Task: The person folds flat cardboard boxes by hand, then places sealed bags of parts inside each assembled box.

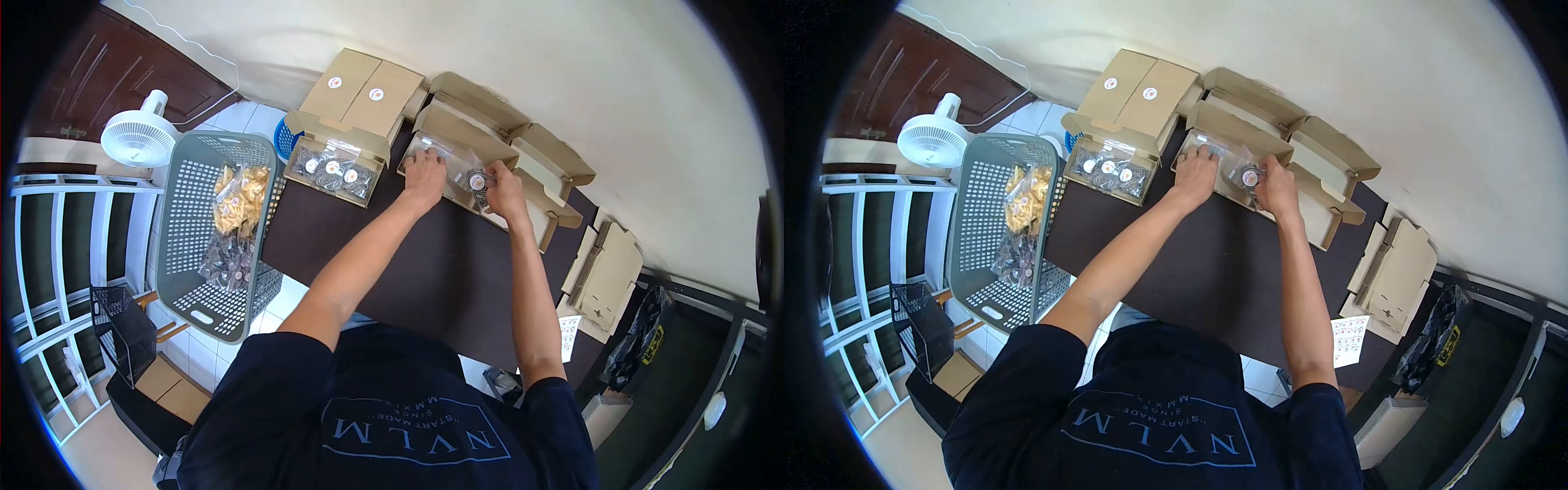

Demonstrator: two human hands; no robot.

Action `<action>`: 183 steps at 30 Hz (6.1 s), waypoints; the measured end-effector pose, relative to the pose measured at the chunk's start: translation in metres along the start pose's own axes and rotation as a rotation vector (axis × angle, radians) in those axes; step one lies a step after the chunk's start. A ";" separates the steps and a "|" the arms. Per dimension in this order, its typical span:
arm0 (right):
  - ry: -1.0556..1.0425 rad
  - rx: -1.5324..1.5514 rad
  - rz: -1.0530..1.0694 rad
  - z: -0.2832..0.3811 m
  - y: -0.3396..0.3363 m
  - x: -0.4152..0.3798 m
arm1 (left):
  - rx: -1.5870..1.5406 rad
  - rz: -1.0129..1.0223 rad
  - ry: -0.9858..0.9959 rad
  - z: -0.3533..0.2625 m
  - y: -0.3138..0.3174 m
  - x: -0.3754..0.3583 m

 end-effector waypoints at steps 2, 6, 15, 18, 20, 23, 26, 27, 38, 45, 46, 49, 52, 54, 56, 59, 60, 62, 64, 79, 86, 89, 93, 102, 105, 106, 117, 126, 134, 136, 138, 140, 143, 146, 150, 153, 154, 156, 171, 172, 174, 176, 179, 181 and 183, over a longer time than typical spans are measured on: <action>0.226 0.259 0.109 -0.008 -0.001 -0.002 | -0.132 -0.107 0.196 -0.013 -0.009 -0.005; 0.297 0.380 0.193 -0.013 0.002 0.003 | -0.154 -0.005 0.367 -0.011 -0.013 -0.010; 0.159 0.206 0.289 0.009 0.002 -0.001 | -0.236 -0.180 0.281 -0.001 -0.035 0.004; 0.205 0.230 0.324 0.006 0.011 -0.001 | -0.183 -0.069 0.293 -0.001 -0.018 0.007; 0.223 0.264 0.293 -0.002 0.023 0.003 | -0.149 -0.058 0.275 0.002 -0.021 0.008; 0.180 0.143 0.329 -0.005 0.043 0.005 | -0.104 -0.041 0.265 0.006 -0.022 0.004; -0.037 -0.176 0.239 0.006 0.045 0.008 | -0.103 -0.033 0.261 0.008 -0.019 0.002; -0.039 -0.175 0.238 0.008 0.048 0.005 | -0.112 -0.024 0.247 0.010 -0.019 0.001; -0.197 -0.222 0.096 0.027 0.047 -0.026 | -0.552 -0.286 0.090 0.020 -0.084 -0.055; -0.234 -0.225 -0.023 0.035 0.040 -0.030 | -0.890 -0.196 -0.233 0.076 -0.133 -0.159; -0.286 -0.217 -0.015 0.035 0.045 -0.030 | -0.876 -0.212 -0.255 0.087 -0.142 -0.176; -0.427 -0.249 -0.064 0.031 0.057 -0.028 | -0.918 -0.272 -0.498 0.146 -0.161 -0.233; -0.458 -0.314 0.029 0.041 0.054 -0.026 | -0.930 -0.483 -0.717 0.210 -0.193 -0.294; -0.447 -0.296 -0.017 0.032 0.057 -0.020 | -0.868 -0.664 -0.824 0.265 -0.206 -0.337; -0.494 -0.298 0.081 0.025 0.075 -0.017 | -0.772 -0.810 -0.938 0.321 -0.213 -0.381; -0.501 -0.347 0.145 0.027 0.079 -0.017 | -0.645 -0.903 -1.118 0.398 -0.211 -0.441; -0.516 -0.356 0.151 0.029 0.077 -0.019 | -0.652 -0.919 -1.163 0.422 -0.207 -0.456; -0.554 -0.271 -0.030 0.044 0.056 -0.020 | -0.665 -0.860 -1.209 0.460 -0.196 -0.464; -0.498 -0.259 -0.058 0.054 0.045 -0.029 | -0.684 -0.842 -1.218 0.499 -0.166 -0.472; 0.241 0.025 0.349 0.081 0.074 -0.313 | -0.458 0.005 -1.272 0.568 0.105 -0.470; 0.563 0.048 0.456 0.074 0.077 -0.380 | -0.007 -0.204 -1.574 0.619 0.022 -0.476; 0.632 0.102 0.468 0.066 0.075 -0.389 | 0.053 -0.326 -1.733 0.644 -0.021 -0.491; 0.656 0.059 0.466 0.072 0.075 -0.388 | -0.024 -0.147 -1.743 0.665 0.004 -0.510; 0.522 0.108 0.421 0.115 0.083 -0.349 | -0.201 -0.068 -1.724 0.661 -0.003 -0.517; 0.407 0.132 0.417 0.169 0.094 -0.323 | -0.252 -0.121 -1.619 0.658 -0.009 -0.516; 0.340 0.132 0.402 0.189 0.096 -0.313 | -0.541 -0.155 -1.676 0.645 -0.003 -0.515; 0.280 0.940 0.556 0.380 0.122 -0.256 | -1.703 -0.244 -0.925 0.402 -0.172 -0.319; -0.055 1.200 0.382 0.321 -0.005 -0.213 | -2.573 0.626 -0.797 0.180 -0.170 -0.277; 0.116 1.122 0.259 0.205 -0.059 -0.210 | -1.700 0.241 -0.684 0.103 -0.150 -0.246; 0.116 1.078 0.185 0.181 -0.075 -0.210 | -1.733 -0.009 -0.546 0.091 -0.191 -0.221; 0.143 0.985 0.162 0.163 -0.083 -0.210 | -1.733 -0.081 -0.439 0.071 -0.212 -0.209; 0.142 0.981 0.144 0.152 -0.084 -0.210 | -1.558 -0.002 -0.333 0.045 -0.214 -0.203; 0.154 0.966 0.136 0.141 -0.080 -0.209 | -1.507 0.013 -0.457 0.048 -0.194 -0.200; 0.211 0.985 0.166 0.130 -0.063 -0.210 | -1.585 0.086 -0.468 0.048 -0.180 -0.202; 0.361 1.141 0.258 0.124 -0.035 -0.216 | -2.018 0.232 -0.645 0.047 -0.145 -0.206; 0.477 1.265 0.329 0.125 -0.018 -0.216 | -2.016 0.377 -0.723 0.049 -0.126 -0.202; 0.455 1.189 0.304 0.122 -0.018 -0.211 | -1.863 0.359 -0.579 0.053 -0.125 -0.194; 0.444 1.111 0.276 0.120 -0.017 -0.207 | -1.730 0.364 -0.513 0.057 -0.133 -0.188; 0.235 0.800 0.297 0.158 0.001 -0.180 | -1.462 0.299 -0.213 0.071 -0.140 -0.153; 0.212 0.776 0.312 0.162 0.002 -0.180 | -1.436 0.292 -0.197 0.074 -0.142 -0.153; 0.174 0.746 0.324 0.172 0.002 -0.178 | -1.396 0.280 -0.171 0.079 -0.145 -0.152; 0.158 0.752 0.321 0.178 0.003 -0.174 | -1.355 0.266 -0.149 0.081 -0.150 -0.151; 0.140 0.723 0.286 0.180 0.005 -0.173 | -1.274 0.277 -0.162 0.079 -0.159 -0.151; 0.129 0.690 0.254 0.181 0.004 -0.172 | -1.283 0.138 -0.182 0.083 -0.164 -0.150; 0.115 0.713 0.226 0.184 0.001 -0.168 | -1.348 0.092 -0.252 0.083 -0.158 -0.154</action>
Point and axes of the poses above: each hand's wrist, its own x-axis towards the middle knuckle, its own y-axis out of the palm, z = x × y, the point moved 10 cm from there along x, towards the middle knuckle, and after that the axes turned 15 degrees about -z, right-handed, at the moved point
